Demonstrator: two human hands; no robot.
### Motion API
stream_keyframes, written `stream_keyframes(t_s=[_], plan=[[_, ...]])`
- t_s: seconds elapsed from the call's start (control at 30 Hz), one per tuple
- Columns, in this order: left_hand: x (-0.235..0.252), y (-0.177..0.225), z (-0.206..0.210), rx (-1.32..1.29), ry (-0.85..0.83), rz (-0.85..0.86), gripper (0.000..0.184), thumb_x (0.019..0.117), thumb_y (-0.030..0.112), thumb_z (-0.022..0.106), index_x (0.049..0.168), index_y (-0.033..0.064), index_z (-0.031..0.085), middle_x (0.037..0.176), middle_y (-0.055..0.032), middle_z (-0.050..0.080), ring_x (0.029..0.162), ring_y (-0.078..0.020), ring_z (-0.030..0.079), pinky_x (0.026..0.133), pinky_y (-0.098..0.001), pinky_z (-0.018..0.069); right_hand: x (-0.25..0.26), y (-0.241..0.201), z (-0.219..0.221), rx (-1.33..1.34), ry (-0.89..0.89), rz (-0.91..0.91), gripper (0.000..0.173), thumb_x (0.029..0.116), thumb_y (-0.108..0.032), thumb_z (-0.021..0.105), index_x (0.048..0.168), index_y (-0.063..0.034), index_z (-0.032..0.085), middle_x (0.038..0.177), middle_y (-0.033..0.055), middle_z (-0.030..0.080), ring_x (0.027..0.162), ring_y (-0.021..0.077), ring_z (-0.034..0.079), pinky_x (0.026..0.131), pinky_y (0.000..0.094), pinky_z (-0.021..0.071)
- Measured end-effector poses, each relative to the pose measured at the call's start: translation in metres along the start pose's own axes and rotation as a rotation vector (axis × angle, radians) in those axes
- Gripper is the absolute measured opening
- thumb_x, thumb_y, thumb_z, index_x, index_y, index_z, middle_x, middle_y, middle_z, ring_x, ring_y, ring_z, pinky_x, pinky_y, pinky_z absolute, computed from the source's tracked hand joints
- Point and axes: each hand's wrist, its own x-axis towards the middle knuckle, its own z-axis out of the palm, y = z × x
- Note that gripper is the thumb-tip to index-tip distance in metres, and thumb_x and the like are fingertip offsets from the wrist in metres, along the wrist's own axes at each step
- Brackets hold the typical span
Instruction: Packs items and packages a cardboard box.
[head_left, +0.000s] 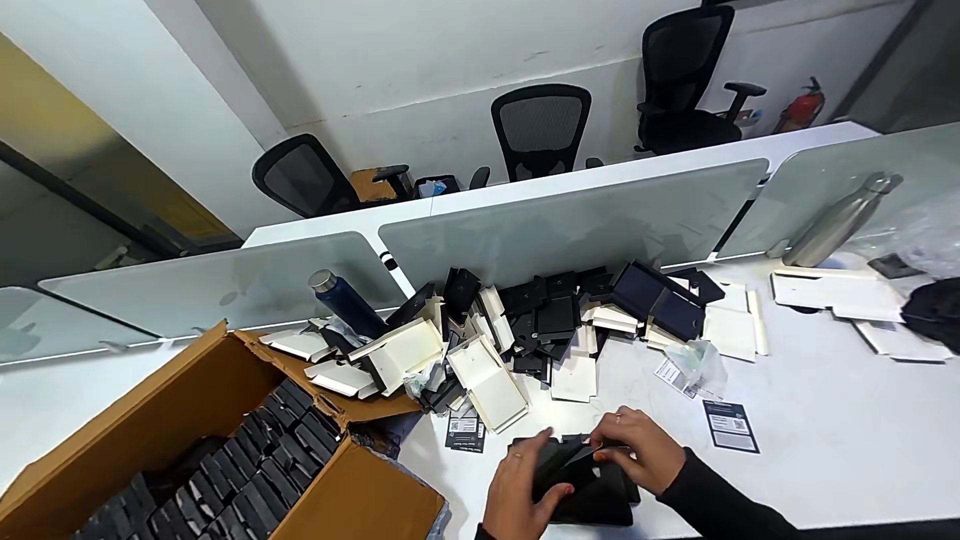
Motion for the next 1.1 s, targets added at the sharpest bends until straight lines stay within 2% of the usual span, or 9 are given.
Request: stream_keyframes(t_s=[0.1, 0.17, 0.27, 0.37, 0.43, 0.57, 0.7, 0.9, 1.1], plan=[[0.013, 0.014, 0.003, -0.022, -0.030, -0.007, 0.038, 0.0863, 0.004, 0.072, 0.123, -0.0038, 0.070, 0.107, -0.0192, 0.075, 0.097, -0.0350, 0.074, 0.088, -0.0541, 0.0585, 0.014, -0.010, 0.014, -0.221, 0.343, -0.359, 0.013, 0.0908, -0.021, 0.064, 0.087, -0.0182, 0.076, 0.101, 0.0028, 0.076, 0.095, 0.0252, 0.071, 0.080, 0.0440, 0.0538], [0.013, 0.013, 0.011, -0.030, 0.119, -0.024, 0.027, 0.0820, -0.002, 0.068, 0.108, -0.0054, 0.075, 0.094, -0.0191, 0.077, 0.085, -0.0335, 0.076, 0.079, -0.0538, 0.0606, 0.019, -0.007, 0.020, -0.228, 0.563, -0.375, 0.020, 0.1026, -0.034, 0.057, 0.105, -0.0251, 0.074, 0.122, 0.0005, 0.072, 0.115, 0.0189, 0.063, 0.099, 0.0367, 0.0465], [0.007, 0.010, 0.022, -0.200, 0.436, -0.167, 0.024, 0.0819, 0.004, 0.074, 0.101, -0.0109, 0.072, 0.087, -0.0166, 0.076, 0.080, -0.0164, 0.076, 0.079, -0.0338, 0.0621, 0.014, 0.015, 0.026, -0.189, 0.721, -0.183, 0.047, 0.0948, -0.051, 0.064, 0.128, -0.0176, 0.068, 0.136, 0.0090, 0.066, 0.120, 0.0281, 0.062, 0.098, 0.0465, 0.0476], [0.003, 0.013, 0.024, -0.692, 0.621, -0.588, 0.033, 0.0844, -0.008, 0.073, 0.112, -0.0171, 0.058, 0.095, -0.0140, 0.073, 0.085, -0.0050, 0.071, 0.081, -0.0218, 0.0591, -0.011, 0.044, 0.039, 0.004, 0.505, 0.175, 0.085, 0.0758, -0.049, 0.080, 0.137, 0.0071, 0.059, 0.139, 0.0285, 0.060, 0.126, 0.0529, 0.056, 0.101, 0.0717, 0.0416], [-0.001, 0.006, 0.029, -0.896, 0.649, -0.824, 0.042, 0.0911, -0.007, 0.069, 0.128, -0.0139, 0.048, 0.105, -0.0182, 0.068, 0.086, -0.0125, 0.067, 0.076, -0.0290, 0.0573, -0.029, 0.058, 0.043, 0.248, 0.181, 0.514, 0.081, 0.0833, -0.032, 0.083, 0.145, 0.0083, 0.049, 0.138, 0.0299, 0.059, 0.128, 0.0458, 0.057, 0.107, 0.0598, 0.0444], [-0.020, -0.015, 0.050, -0.964, 0.525, -1.087, 0.048, 0.0960, -0.002, 0.066, 0.138, -0.0108, 0.043, 0.123, -0.0260, 0.061, 0.098, -0.0248, 0.064, 0.083, -0.0387, 0.0552, -0.045, 0.087, 0.070, 0.536, -0.024, 0.876, 0.034, 0.0978, -0.008, 0.068, 0.126, 0.0104, 0.059, 0.103, 0.0222, 0.069, 0.086, 0.0239, 0.068, 0.081, 0.0390, 0.0567], [-0.050, -0.063, 0.078, -0.754, 0.414, -1.143, 0.040, 0.0920, -0.004, 0.071, 0.124, -0.0161, 0.051, 0.113, -0.0292, 0.063, 0.094, -0.0275, 0.064, 0.084, -0.0403, 0.0554, -0.058, 0.121, 0.085, 0.333, -0.056, 0.940, 0.039, 0.0964, -0.009, 0.070, 0.130, 0.0079, 0.061, 0.115, 0.0290, 0.068, 0.102, 0.0373, 0.068, 0.096, 0.0507, 0.0514], [-0.067, -0.090, 0.095, -0.414, 0.186, -1.144, 0.076, 0.0878, 0.009, 0.081, 0.145, -0.0131, 0.036, 0.117, -0.0330, 0.066, 0.102, -0.0396, 0.070, 0.095, -0.0505, 0.0542, -0.060, 0.128, 0.102, 0.087, -0.058, 0.907, 0.051, 0.0917, -0.009, 0.074, 0.135, 0.0098, 0.055, 0.117, 0.0315, 0.065, 0.106, 0.0431, 0.065, 0.100, 0.0517, 0.0479], [-0.067, -0.098, 0.097, -0.218, 0.074, -1.052, 0.086, 0.0861, 0.021, 0.084, 0.148, -0.0111, 0.034, 0.113, -0.0319, 0.068, 0.104, -0.0438, 0.069, 0.097, -0.0542, 0.0521, -0.056, 0.133, 0.109, 0.044, 0.099, 0.791, 0.055, 0.0910, -0.007, 0.074, 0.137, 0.0126, 0.051, 0.114, 0.0325, 0.064, 0.102, 0.0445, 0.064, 0.097, 0.0524, 0.0494]])
